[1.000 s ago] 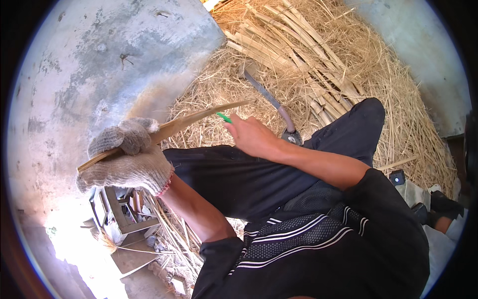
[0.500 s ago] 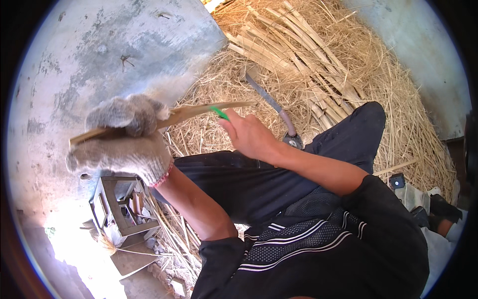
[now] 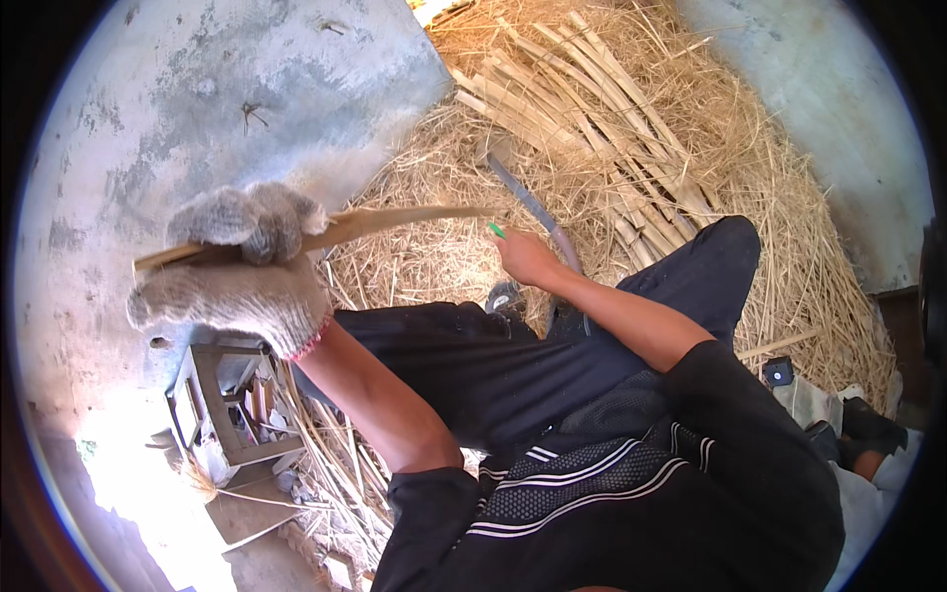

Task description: The person sits on the ground and uses a green utility knife to peel the outer layer off a long bamboo stick. They hold the stick with a gloved left hand and scrape the surface with the knife in their right hand, creating a pile of bamboo shavings.

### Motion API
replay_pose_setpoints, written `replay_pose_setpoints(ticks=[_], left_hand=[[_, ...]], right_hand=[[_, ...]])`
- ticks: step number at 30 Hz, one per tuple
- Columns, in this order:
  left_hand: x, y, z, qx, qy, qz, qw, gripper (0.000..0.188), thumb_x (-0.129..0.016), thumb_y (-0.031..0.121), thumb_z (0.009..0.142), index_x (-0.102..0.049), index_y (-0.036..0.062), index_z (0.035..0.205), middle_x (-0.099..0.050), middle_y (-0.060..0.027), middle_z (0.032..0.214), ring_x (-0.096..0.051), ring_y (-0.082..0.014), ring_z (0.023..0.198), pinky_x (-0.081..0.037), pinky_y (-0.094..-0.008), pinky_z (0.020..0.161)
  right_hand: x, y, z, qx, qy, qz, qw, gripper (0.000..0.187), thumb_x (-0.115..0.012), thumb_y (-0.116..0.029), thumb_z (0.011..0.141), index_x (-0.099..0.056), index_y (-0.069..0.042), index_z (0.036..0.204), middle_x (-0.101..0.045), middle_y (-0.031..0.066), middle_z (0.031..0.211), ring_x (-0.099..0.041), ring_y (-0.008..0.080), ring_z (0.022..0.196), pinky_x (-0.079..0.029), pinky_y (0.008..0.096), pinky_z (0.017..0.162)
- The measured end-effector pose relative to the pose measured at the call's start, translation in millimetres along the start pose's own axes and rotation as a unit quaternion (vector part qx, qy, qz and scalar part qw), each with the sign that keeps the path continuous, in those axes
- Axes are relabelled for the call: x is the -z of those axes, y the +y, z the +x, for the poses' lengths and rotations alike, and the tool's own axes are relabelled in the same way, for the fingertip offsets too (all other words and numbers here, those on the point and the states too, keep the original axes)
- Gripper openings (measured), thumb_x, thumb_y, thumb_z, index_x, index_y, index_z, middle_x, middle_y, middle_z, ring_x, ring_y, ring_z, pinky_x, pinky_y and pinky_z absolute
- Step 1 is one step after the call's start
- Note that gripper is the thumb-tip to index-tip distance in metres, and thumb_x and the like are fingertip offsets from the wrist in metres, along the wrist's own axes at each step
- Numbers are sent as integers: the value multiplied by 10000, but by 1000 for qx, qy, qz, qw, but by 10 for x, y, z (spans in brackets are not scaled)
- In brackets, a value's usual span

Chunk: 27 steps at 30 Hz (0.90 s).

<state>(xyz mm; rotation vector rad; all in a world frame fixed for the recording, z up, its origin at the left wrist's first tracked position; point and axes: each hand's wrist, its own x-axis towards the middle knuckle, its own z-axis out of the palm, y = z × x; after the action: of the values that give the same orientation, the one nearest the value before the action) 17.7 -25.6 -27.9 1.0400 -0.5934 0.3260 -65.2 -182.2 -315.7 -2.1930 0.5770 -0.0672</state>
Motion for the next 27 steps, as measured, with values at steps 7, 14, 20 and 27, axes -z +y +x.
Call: replay_pose_setpoints(ticks=[7,14,20,27], left_hand=[[268,112,-54,-43,-75,5,996,881,-285,945,695,-492,102,547,-279,12,439,-281,-140,354,-330,-321,356],[300,70,10,-19,-3,20,1000,911,-269,957,682,-513,91,542,-279,10,430,-269,-142,351,-318,-324,355],[459,175,-26,-15,21,28,999,892,-300,943,694,-531,91,565,-313,9,459,-292,-138,371,-339,-334,372],[250,96,-109,-25,-19,29,999,836,-367,924,694,-521,111,571,-319,16,470,-288,-125,383,-348,-311,365]], right_hand=[[16,-567,-96,107,-6,17,994,404,-389,-336,1021,-544,36,1052,-638,259,740,-653,451,756,-521,534,718],[-160,-76,297,3,-66,-98,993,419,-364,-328,1026,-560,35,1099,-636,278,1013,-648,428,945,-536,511,805],[-166,-529,106,89,-56,13,994,409,-373,-312,1020,-540,38,1150,-634,303,965,-650,427,871,-520,527,788],[-360,580,657,78,-51,-192,977,412,-368,-332,1021,-517,-5,1221,-633,287,936,-640,458,851,-516,536,786]])
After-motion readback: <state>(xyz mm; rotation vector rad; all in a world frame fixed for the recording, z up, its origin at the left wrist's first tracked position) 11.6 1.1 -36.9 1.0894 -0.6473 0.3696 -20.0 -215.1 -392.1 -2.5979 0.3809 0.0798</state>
